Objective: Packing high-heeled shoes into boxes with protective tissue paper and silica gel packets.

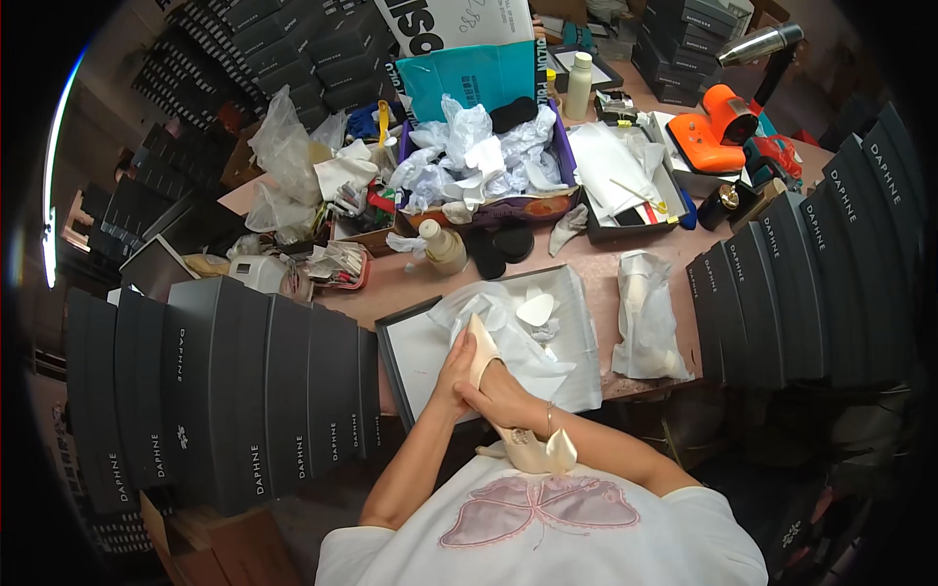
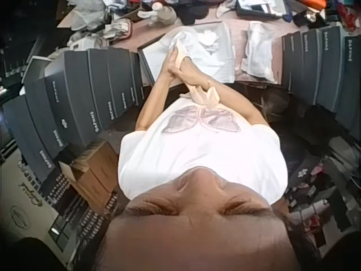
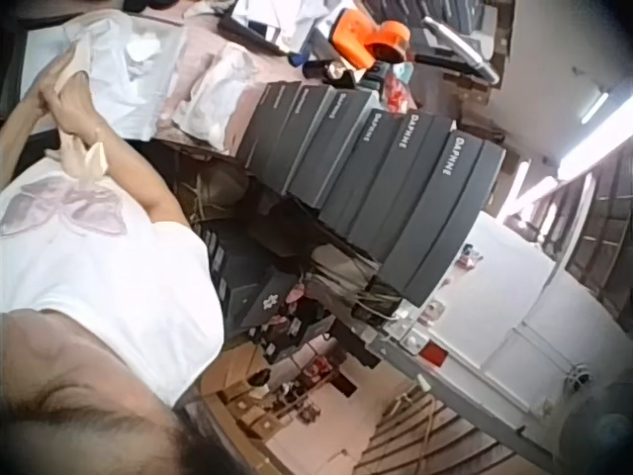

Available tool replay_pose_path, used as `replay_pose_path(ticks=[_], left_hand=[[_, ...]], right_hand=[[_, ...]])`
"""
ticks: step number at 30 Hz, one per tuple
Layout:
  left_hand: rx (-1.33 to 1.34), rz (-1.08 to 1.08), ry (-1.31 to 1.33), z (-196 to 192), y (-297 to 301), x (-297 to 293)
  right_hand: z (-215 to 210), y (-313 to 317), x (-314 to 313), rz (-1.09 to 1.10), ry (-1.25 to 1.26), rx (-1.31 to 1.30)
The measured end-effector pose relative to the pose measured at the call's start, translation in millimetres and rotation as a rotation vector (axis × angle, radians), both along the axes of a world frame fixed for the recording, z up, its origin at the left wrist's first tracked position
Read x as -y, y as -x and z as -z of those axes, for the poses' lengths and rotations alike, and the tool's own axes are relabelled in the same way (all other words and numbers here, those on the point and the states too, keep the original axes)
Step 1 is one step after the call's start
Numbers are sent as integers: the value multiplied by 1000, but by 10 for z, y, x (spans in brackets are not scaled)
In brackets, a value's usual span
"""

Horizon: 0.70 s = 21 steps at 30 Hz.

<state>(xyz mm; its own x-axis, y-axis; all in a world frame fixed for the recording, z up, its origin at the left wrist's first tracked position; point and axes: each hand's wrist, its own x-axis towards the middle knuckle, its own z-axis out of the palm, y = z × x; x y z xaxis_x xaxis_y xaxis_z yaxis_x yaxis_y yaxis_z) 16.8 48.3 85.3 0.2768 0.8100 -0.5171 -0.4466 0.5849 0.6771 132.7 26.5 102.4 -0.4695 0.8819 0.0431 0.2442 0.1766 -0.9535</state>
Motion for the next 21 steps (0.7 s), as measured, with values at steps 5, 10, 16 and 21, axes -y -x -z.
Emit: replay_pose_path(ticks=[5, 10, 16, 21], left_hand=[[33, 32, -39, -24, 164, 108], [164, 21, -145, 16, 157, 159], [584, -18, 182, -167, -133, 690], [490, -197, 318, 230, -167, 849]], right_hand=[[18, -143, 259, -104, -113, -166], [59, -891, -232, -4, 791, -57], [1094, -884, -960, 64, -389, 930], [994, -1040, -952, 216, -390, 678]])
